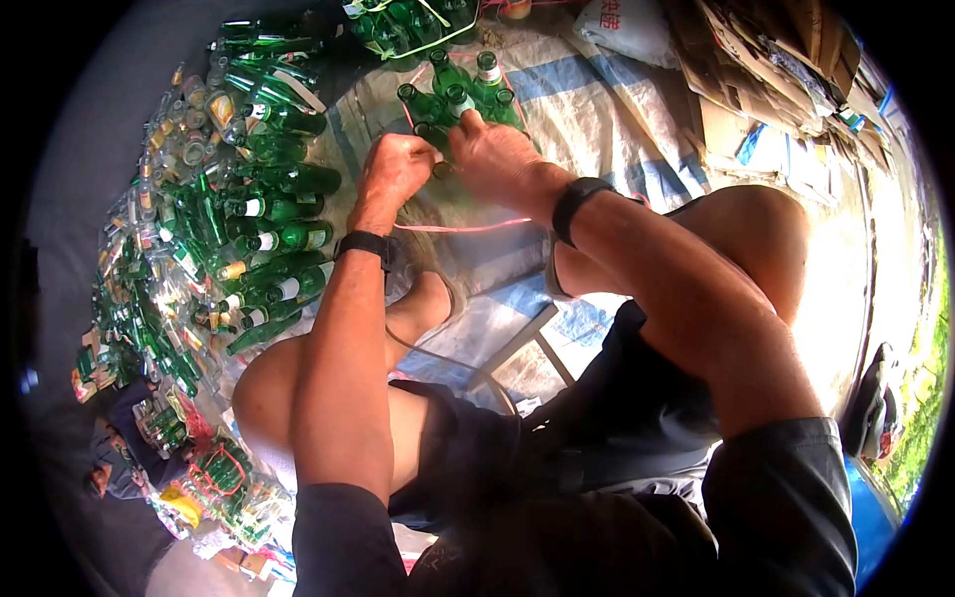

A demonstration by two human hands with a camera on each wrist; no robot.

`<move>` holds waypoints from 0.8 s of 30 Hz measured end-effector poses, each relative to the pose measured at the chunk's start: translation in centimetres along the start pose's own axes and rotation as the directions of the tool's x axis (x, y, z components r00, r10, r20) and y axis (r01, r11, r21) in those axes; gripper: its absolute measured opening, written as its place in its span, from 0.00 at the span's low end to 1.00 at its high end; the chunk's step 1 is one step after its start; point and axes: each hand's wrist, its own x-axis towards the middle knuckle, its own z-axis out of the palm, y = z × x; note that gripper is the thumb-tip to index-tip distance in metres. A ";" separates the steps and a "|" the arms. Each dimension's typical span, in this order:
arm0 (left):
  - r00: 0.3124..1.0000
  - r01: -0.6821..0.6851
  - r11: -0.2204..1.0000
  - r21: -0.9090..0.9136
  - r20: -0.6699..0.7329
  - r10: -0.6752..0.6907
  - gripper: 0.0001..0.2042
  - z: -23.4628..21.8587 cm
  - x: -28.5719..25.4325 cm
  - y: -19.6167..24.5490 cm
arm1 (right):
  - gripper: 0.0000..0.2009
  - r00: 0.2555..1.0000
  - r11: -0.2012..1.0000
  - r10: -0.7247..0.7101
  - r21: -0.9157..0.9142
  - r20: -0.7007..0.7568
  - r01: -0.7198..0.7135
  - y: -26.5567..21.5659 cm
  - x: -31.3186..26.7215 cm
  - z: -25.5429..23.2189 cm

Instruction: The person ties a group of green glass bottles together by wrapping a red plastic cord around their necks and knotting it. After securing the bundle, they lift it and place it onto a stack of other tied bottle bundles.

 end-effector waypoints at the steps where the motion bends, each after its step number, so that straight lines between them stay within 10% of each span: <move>1: 1.000 -0.021 1.000 -0.023 -0.022 0.020 0.07 0.2 0.0 -0.3 | 0.17 1.000 1.000 -0.004 0.003 0.000 0.004 0.0 0.0 0.0; 9: 0.981 0.009 0.961 -0.275 -0.184 -0.062 0.04 2.7 -0.6 -2.1 | 0.19 0.995 0.991 0.096 0.099 -0.024 -0.094 -0.7 -0.3 -0.2; 12: 0.956 0.097 0.901 -0.423 -0.214 -0.203 0.04 3.4 -0.9 -2.6 | 0.16 0.958 0.999 -0.047 -0.038 -0.283 0.037 -1.1 -0.9 -1.4; 15: 0.944 0.149 0.854 -0.498 -0.187 -0.274 0.06 3.5 -1.6 -2.3 | 0.12 0.966 0.985 -0.139 -0.129 -0.219 0.112 -1.7 -1.9 -2.7; 17: 0.941 0.252 0.711 -0.657 -0.007 -0.339 0.08 3.2 -2.2 -1.9 | 0.10 0.993 0.996 0.084 -0.008 0.085 -0.084 -2.1 -2.5 -2.7; 20: 0.916 0.313 0.687 -0.655 0.017 -0.400 0.11 2.2 -3.1 -0.5 | 0.09 0.987 0.990 0.139 0.019 0.080 -0.141 -2.0 -2.6 -1.9; 24: 0.952 0.082 0.824 -0.560 -0.200 -0.231 0.11 3.8 -3.3 -1.9 | 0.09 0.976 0.987 0.159 0.007 0.149 -0.162 -1.0 -2.4 -0.6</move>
